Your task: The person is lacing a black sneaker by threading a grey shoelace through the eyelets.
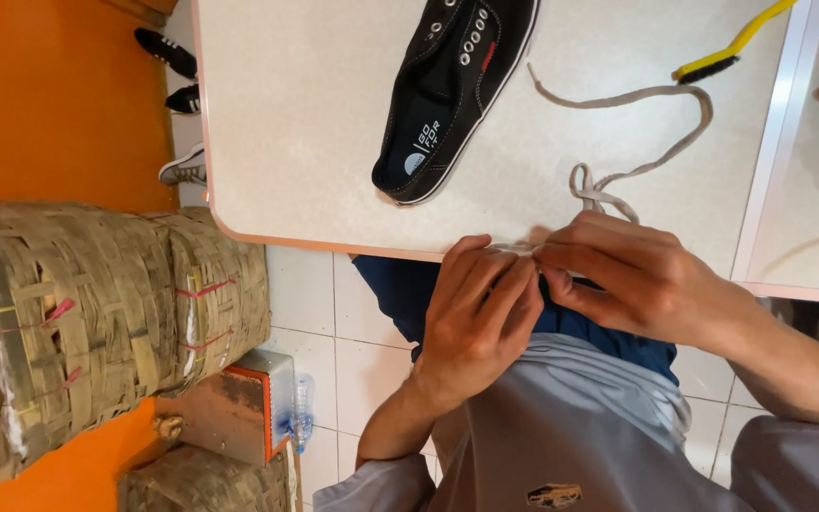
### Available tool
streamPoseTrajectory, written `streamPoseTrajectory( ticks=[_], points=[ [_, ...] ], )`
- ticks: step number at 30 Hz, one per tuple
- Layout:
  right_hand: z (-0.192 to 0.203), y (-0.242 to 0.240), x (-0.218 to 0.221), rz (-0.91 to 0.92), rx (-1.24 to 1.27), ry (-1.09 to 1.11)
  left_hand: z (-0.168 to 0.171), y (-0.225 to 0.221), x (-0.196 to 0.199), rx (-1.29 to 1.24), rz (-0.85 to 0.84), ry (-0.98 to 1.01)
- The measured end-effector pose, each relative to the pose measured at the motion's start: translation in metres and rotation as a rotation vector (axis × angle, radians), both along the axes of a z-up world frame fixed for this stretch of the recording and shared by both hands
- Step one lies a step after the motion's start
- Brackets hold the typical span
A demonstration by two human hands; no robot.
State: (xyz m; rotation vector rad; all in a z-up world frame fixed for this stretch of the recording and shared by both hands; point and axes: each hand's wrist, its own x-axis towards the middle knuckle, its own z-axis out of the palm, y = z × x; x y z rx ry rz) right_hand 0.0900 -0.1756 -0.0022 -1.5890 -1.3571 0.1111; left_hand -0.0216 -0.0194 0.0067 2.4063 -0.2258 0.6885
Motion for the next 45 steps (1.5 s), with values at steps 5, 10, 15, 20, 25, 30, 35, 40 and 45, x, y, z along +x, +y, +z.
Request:
streamPoseTrajectory(
  ticks=[5,10,15,20,25,30,35,40,45],
  points=[
    [0.0,0.003,0.005,0.06,-0.044,-0.099,0.005,-0.004,0.0,0.081,0.03,0.007],
    [-0.035,0.009,0.015,0.053,0.091,-0.105,0.004,-0.001,-0.004,0.073,0.037,-0.034],
    [-0.011,-0.011,0.03,-0.217,-0.019,-0.053,-0.001,-0.001,-0.012,-0.329,0.039,-0.034],
    [-0.008,-0.004,0.01,-0.078,0.016,0.047,-0.014,0.003,-0.008,-0.387,0.067,-0.017],
    [-0.008,0.012,-0.003,-0.087,0.091,0.014,-0.018,0.004,-0.011,-0.4,0.088,-0.011],
    [-0.015,0.015,-0.005,-0.045,0.082,-0.042,-0.028,0.008,-0.013,-0.427,0.072,0.009],
    [-0.009,0.018,-0.02,-0.156,0.091,0.012,-0.026,0.006,-0.014,-0.497,0.047,-0.01],
    [-0.033,0.01,-0.043,-0.278,0.301,0.301,-0.035,-0.007,-0.01,-0.689,0.027,-0.16],
    [-0.055,0.007,-0.063,-0.397,0.469,0.482,-0.034,-0.015,-0.01,-0.694,0.034,-0.226]
  ],
)
